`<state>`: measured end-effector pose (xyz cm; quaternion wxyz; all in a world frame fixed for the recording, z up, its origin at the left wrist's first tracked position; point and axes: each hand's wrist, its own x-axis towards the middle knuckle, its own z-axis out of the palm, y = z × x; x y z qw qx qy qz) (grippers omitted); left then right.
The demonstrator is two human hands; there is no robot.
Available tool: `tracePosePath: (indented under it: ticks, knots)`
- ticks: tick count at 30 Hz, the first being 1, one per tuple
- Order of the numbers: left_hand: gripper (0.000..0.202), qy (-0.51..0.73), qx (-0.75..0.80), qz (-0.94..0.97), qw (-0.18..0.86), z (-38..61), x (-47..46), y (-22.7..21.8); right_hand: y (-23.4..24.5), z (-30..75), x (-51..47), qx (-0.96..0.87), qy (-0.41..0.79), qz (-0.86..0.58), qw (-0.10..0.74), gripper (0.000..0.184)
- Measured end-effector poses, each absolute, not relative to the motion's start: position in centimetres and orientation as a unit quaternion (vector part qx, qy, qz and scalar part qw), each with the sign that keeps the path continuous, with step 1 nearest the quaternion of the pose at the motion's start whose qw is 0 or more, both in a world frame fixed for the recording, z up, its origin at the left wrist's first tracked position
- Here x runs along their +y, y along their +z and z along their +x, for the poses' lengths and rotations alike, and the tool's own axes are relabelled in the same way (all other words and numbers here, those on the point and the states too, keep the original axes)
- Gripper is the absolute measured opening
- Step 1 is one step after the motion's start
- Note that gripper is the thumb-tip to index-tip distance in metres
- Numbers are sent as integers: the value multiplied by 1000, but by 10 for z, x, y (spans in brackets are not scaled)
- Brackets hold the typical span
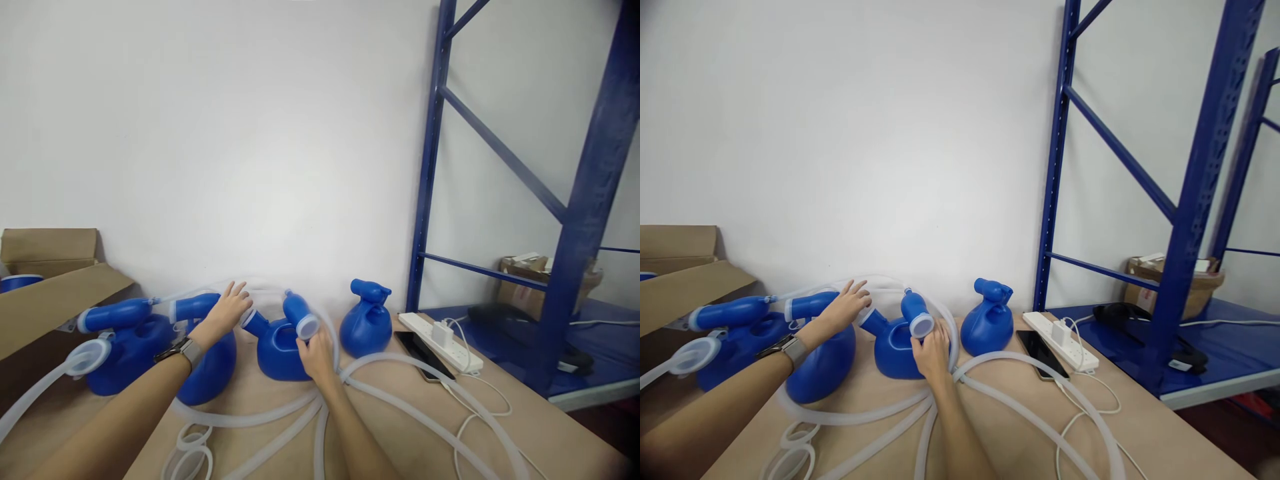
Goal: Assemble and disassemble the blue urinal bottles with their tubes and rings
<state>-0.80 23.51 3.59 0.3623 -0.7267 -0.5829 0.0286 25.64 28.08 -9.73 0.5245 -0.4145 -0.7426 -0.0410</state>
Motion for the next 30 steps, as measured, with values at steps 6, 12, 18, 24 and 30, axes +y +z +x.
tracePosePath:
  ticks: [6, 12, 18, 24, 30]
  knots:
    - [13, 16, -585, -704, 403, -15, 231, 34, -97, 256, 281, -745, -50, -415, 520, 32]
    - [23, 3, -596, -698, 397, -18, 231, 19, -95, 256, 280, -740, -44, -428, 516, 33]
    - [36, -18, -615, -699, 363, -33, 239, 35, -91, 256, 276, -736, -27, -439, 514, 33]
    - [47, -8, -599, -763, 244, -25, 238, 13, -92, 257, 277, -735, -18, -441, 515, 33]
    - [49, -85, -617, -773, 120, -16, 232, 10, -95, 258, 279, -732, -21, -436, 523, 42]
